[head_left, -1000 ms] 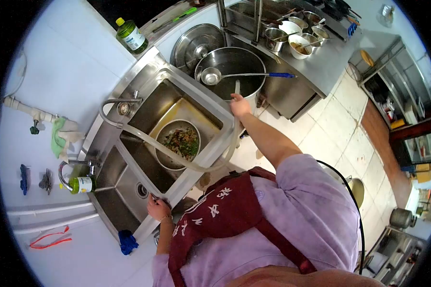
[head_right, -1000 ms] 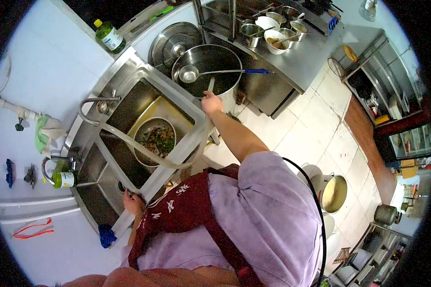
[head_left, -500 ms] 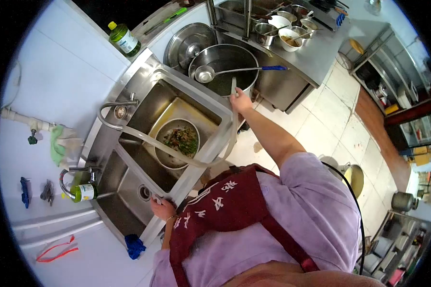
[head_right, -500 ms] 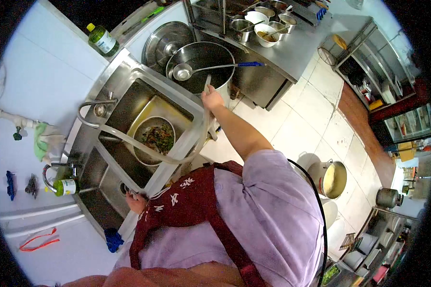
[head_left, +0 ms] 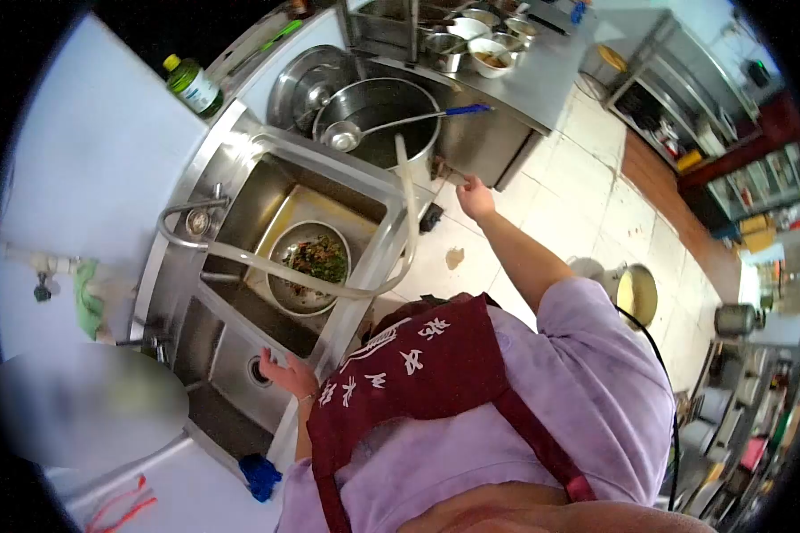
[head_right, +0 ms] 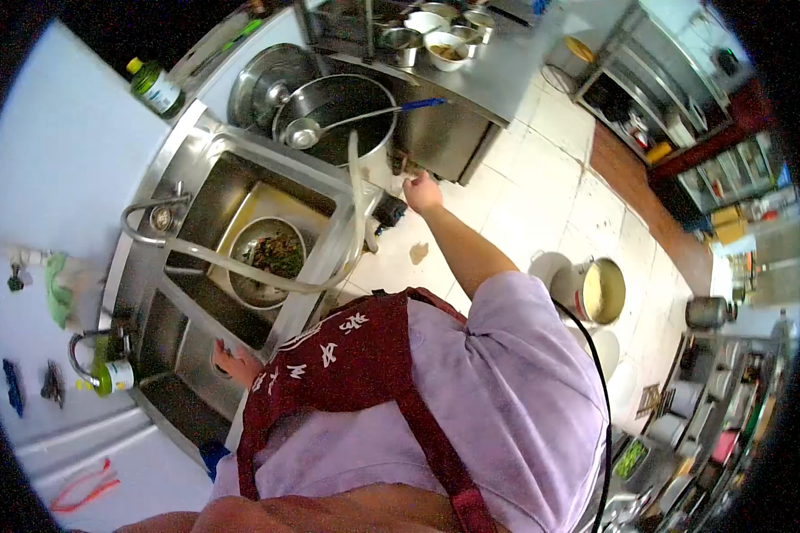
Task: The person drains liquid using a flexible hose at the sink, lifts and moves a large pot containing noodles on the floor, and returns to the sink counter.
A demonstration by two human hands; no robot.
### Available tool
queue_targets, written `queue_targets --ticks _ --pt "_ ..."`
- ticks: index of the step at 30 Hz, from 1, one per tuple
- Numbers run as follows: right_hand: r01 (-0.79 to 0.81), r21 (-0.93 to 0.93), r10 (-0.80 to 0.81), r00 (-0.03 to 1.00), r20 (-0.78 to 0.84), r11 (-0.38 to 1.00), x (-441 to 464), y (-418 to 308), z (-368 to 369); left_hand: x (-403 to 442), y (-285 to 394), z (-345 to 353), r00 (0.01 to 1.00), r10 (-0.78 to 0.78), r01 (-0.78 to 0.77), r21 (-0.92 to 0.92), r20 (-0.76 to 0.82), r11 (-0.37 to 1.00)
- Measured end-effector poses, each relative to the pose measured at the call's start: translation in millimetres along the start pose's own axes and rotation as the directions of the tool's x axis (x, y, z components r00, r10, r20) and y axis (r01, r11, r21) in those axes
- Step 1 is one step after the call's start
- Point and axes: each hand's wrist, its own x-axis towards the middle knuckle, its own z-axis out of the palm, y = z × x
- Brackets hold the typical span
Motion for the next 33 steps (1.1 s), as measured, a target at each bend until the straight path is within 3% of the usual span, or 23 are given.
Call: queue_targets --ticks 3,5,6,9,14,18,21,23,24,29,31,33 --pt "-0.079 -0.069 0.080 0.997 0.009 0.995 -22 55 -32 25 34 8 0.981 0.164 -0.152 -0.114 0.104 0.982" --pt "-0.208 -0.129 0.213 0.977 0.027 0.970 -49 87 -59 37 51 19 0.959 0.266 -0.240 -0.219 0.095 0.946" --pt "-0.244 -0.152 0.253 0.967 0.041 0.958 -64 104 -73 39 54 29 0.955 0.285 -0.243 -0.340 0.077 0.908" --pt "-0.303 -0.250 0.325 0.944 0.052 0.920 -99 174 -99 46 93 41 0.925 0.355 -0.273 -0.416 0.134 0.868" --pt "-0.521 -0.184 0.518 0.853 -0.064 0.834 -180 269 -137 45 154 69 0.835 0.456 -0.244 -0.536 0.308 0.808" --pt "-0.629 -0.148 0.618 0.778 -0.117 0.764 -233 353 -148 32 201 97 0.766 0.547 -0.260 -0.613 0.339 0.746" --pt "-0.698 -0.118 0.692 0.716 -0.091 0.707 -262 409 -154 1 255 105 0.677 0.623 -0.294 -0.632 0.391 0.717" --pt "-0.762 -0.093 0.767 0.641 0.033 0.641 -274 441 -159 -21 278 119 0.612 0.634 -0.303 -0.600 0.473 0.740" --pt "-0.760 -0.117 0.758 0.648 -0.070 0.639 -277 457 -158 -32 284 135 0.580 0.644 -0.284 -0.616 0.499 0.734" --pt "-0.783 -0.044 0.780 0.622 -0.072 0.620 -261 519 -188 -113 359 178 0.437 0.610 -0.349 -0.500 0.661 0.792" --pt "-0.744 0.054 0.746 0.666 -0.015 0.666 -249 545 -205 -138 396 194 0.155 0.704 -0.572 -0.518 0.693 0.636" --pt "-0.721 0.026 0.722 0.692 -0.001 0.692 -243 557 -223 -161 428 210 0.105 0.701 -0.609 -0.511 0.706 0.606"
